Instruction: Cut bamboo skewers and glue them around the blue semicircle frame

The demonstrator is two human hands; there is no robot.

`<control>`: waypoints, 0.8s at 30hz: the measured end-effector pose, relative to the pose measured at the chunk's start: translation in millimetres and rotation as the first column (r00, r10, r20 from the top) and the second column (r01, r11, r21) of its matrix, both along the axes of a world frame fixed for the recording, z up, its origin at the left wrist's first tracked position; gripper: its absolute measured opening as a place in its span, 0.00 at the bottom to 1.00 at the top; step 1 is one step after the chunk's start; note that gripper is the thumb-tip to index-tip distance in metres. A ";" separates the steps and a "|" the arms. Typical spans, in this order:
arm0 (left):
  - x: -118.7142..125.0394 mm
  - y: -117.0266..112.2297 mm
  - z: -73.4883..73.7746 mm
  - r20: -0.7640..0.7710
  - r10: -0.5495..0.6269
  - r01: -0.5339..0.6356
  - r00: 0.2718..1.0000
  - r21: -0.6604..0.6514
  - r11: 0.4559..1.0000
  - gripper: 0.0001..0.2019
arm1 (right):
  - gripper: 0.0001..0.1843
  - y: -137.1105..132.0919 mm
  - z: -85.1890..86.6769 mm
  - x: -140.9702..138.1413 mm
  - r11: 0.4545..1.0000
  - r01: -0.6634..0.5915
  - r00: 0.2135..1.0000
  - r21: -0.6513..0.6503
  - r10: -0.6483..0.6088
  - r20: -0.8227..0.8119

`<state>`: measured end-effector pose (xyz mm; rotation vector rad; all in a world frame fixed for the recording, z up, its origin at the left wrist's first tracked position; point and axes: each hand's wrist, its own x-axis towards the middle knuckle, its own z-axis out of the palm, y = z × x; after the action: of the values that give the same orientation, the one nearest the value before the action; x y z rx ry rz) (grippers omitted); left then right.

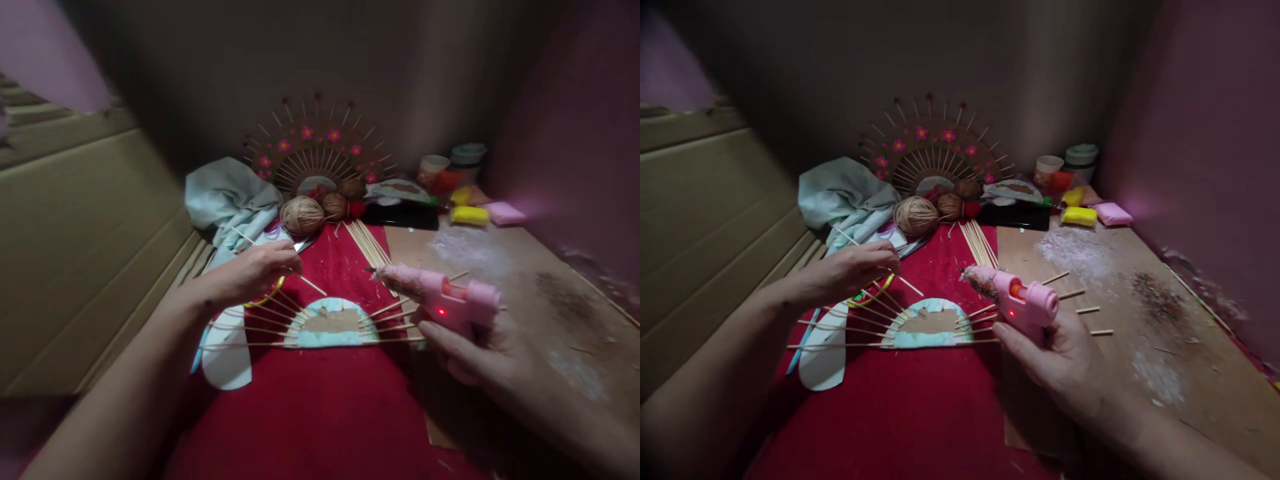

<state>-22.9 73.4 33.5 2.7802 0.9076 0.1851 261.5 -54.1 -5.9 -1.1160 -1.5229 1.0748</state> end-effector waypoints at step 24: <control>-24.8 4.0 -39.2 0.142 0.042 -0.026 0.989 -0.111 0.993 0.06 | 0.23 -3.6 -19.8 -67.1 0.977 -0.171 0.974 -0.124 0.187 0.128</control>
<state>-47.7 77.5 -5.7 2.6139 0.9014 0.3270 194.4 -57.6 -25.7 -1.1675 -1.7165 1.2398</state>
